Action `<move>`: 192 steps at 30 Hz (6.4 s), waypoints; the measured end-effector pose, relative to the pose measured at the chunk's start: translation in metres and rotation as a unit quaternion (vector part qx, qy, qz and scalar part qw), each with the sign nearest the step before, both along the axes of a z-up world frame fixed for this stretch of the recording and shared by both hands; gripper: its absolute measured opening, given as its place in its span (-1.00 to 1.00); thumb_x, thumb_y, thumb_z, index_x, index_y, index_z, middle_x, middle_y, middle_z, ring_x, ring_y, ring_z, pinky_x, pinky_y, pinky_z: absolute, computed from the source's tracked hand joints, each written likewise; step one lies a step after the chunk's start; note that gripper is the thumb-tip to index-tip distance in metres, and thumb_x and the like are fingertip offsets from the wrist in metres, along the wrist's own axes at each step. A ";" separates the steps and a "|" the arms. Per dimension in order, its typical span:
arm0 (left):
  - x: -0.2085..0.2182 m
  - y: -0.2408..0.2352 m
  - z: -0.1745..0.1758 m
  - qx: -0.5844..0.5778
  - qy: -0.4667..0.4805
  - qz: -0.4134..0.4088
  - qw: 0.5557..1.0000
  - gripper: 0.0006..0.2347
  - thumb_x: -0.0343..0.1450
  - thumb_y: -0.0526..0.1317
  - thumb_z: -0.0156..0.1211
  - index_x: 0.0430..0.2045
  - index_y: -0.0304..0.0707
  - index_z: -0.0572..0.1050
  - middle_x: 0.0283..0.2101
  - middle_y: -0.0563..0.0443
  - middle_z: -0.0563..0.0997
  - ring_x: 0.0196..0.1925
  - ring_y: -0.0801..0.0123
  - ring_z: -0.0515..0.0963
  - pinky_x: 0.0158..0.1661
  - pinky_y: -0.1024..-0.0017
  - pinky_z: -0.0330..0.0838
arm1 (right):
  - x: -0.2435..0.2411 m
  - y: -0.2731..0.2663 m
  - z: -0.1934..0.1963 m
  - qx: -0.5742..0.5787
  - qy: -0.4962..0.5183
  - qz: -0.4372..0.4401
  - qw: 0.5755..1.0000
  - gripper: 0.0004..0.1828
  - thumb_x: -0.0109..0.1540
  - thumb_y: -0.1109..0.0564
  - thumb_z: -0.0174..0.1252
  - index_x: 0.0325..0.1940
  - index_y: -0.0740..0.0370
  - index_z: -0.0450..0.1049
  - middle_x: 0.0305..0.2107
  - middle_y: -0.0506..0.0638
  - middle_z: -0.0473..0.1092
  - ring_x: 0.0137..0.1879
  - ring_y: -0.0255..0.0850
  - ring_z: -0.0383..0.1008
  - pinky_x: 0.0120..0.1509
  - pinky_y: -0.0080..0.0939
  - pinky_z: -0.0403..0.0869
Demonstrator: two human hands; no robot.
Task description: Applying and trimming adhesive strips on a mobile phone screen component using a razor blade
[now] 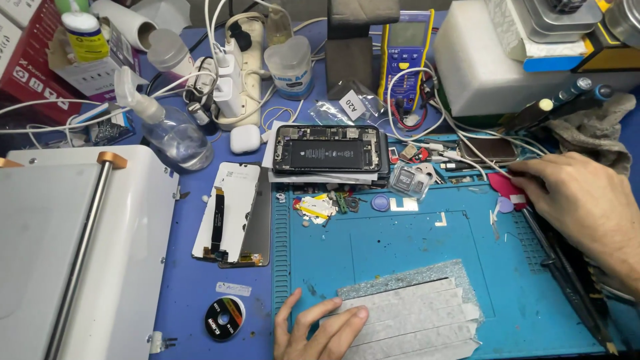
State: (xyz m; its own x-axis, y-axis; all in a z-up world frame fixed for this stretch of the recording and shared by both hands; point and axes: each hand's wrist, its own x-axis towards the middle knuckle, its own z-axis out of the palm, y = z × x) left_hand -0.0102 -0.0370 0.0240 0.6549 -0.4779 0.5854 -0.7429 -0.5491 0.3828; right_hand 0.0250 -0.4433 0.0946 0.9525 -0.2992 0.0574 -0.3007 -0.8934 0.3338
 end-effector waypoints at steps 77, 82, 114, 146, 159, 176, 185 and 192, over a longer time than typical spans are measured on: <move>0.014 0.000 0.037 0.123 0.023 -0.138 0.982 -0.39 0.38 0.24 0.35 0.19 -0.18 0.51 0.31 -0.09 0.50 0.21 0.05 0.48 0.24 -0.24 0.28 | -0.120 0.180 0.008 0.390 -0.199 0.061 0.897 -0.93 0.46 0.45 0.29 -0.02 0.51 0.51 -0.18 0.19 0.53 -0.16 -0.13 0.53 0.01 -0.22 0.52; 0.014 0.003 0.037 0.109 0.020 -0.147 0.983 -0.47 0.41 0.17 0.32 0.16 -0.17 0.54 0.29 -0.05 0.53 0.21 0.08 0.48 0.24 -0.33 0.24 | -0.109 0.190 0.008 0.388 -0.191 0.080 0.898 -0.89 0.43 0.39 0.32 0.01 0.51 0.54 -0.18 0.17 0.56 -0.20 -0.19 0.58 0.00 -0.28 0.55; 0.013 0.002 0.035 0.083 0.017 -0.156 0.984 -0.41 0.47 0.25 0.11 0.14 -0.33 0.58 0.26 -0.06 0.57 0.20 0.02 0.53 0.22 -0.33 0.24 | -0.069 0.207 0.011 0.446 -0.145 0.132 0.873 -0.88 0.34 0.30 0.33 -0.17 0.37 0.49 -0.26 0.08 0.63 -0.42 -0.37 0.52 -0.34 -0.41 0.52; 0.012 -0.003 0.041 0.085 0.041 -0.146 0.985 -0.46 0.49 0.20 -0.04 0.07 -0.27 0.59 0.20 -0.06 0.62 0.13 0.04 0.58 0.20 -0.40 0.22 | -0.069 0.188 0.006 0.427 -0.117 0.113 0.890 -0.89 0.34 0.24 0.35 -0.17 0.31 0.53 -0.35 -0.02 0.60 -0.47 -0.37 0.46 -0.31 -0.36 0.51; 0.013 -0.005 0.041 0.072 0.048 -0.140 0.986 -0.48 0.47 0.21 -0.03 0.02 -0.24 0.60 0.18 -0.03 0.62 0.09 0.03 0.60 0.18 -0.44 0.22 | -0.095 0.151 0.006 0.369 -0.104 0.006 0.924 -0.86 0.41 0.22 0.38 -0.11 0.35 0.55 -0.31 0.01 0.56 -0.35 -0.29 0.48 -0.16 -0.27 0.48; 0.011 -0.005 0.042 0.073 0.033 -0.138 0.987 -0.48 0.47 0.21 -0.03 0.01 -0.24 0.61 0.17 -0.05 0.63 0.11 0.04 0.58 0.18 -0.43 0.22 | -0.077 0.186 0.005 0.467 -0.120 0.094 0.871 -0.87 0.29 0.22 0.35 -0.16 0.30 0.52 -0.31 -0.02 0.62 -0.47 -0.42 0.49 -0.30 -0.44 0.54; 0.012 -0.003 0.042 0.070 0.033 -0.137 0.988 -0.48 0.48 0.21 -0.04 0.01 -0.23 0.60 0.16 -0.05 0.64 0.11 0.03 0.59 0.18 -0.42 0.21 | -0.079 0.193 0.013 0.459 -0.126 0.055 0.878 -0.89 0.34 0.26 0.33 -0.16 0.33 0.52 -0.28 0.00 0.62 -0.39 -0.41 0.51 -0.26 -0.44 0.51; 0.013 -0.005 0.042 0.055 0.040 -0.136 0.988 -0.47 0.49 0.21 -0.10 -0.02 -0.24 0.62 0.14 -0.06 0.65 0.09 0.03 0.61 0.17 -0.45 0.22 | -0.098 0.159 0.018 0.482 -0.182 -0.113 0.849 -0.89 0.49 0.40 0.25 0.05 0.54 0.45 -0.32 0.24 0.48 -0.42 -0.20 0.50 -0.28 -0.38 0.50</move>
